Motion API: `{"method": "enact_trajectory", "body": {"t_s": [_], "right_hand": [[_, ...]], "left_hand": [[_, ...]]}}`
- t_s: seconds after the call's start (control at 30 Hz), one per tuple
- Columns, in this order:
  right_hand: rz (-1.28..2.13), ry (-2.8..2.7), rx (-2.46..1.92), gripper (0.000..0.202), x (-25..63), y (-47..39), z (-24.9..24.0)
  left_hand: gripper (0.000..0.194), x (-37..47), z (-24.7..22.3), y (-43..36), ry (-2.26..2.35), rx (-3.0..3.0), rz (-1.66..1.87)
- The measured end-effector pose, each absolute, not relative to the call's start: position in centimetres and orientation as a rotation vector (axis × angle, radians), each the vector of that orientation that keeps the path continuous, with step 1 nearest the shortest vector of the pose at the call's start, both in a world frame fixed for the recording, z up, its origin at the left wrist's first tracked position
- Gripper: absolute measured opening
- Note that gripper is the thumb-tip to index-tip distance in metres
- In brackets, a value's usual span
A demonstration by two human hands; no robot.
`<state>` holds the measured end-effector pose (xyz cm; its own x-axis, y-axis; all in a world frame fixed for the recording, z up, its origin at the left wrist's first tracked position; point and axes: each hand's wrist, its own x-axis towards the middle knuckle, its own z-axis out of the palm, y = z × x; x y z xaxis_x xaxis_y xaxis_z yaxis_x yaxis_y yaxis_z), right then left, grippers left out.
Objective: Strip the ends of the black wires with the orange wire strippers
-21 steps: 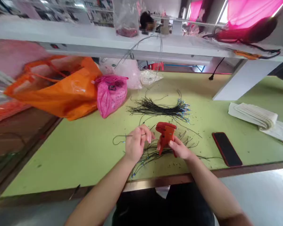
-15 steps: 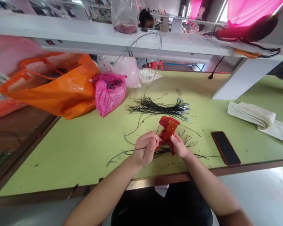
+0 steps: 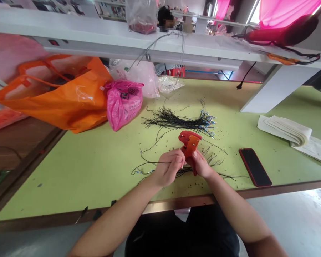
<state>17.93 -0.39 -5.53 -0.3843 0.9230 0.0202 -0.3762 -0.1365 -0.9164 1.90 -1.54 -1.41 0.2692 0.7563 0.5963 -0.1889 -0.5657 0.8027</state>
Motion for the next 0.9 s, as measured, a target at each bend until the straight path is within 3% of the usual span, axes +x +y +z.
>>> {"method": "enact_trajectory", "body": {"t_s": [0.9], "right_hand": [[1.501,-1.123,-1.002,0.063,17.9,-0.7,-7.1]], "left_hand": [[0.054,2.1,-1.4,-1.8,0.469,1.694,1.363]]}}
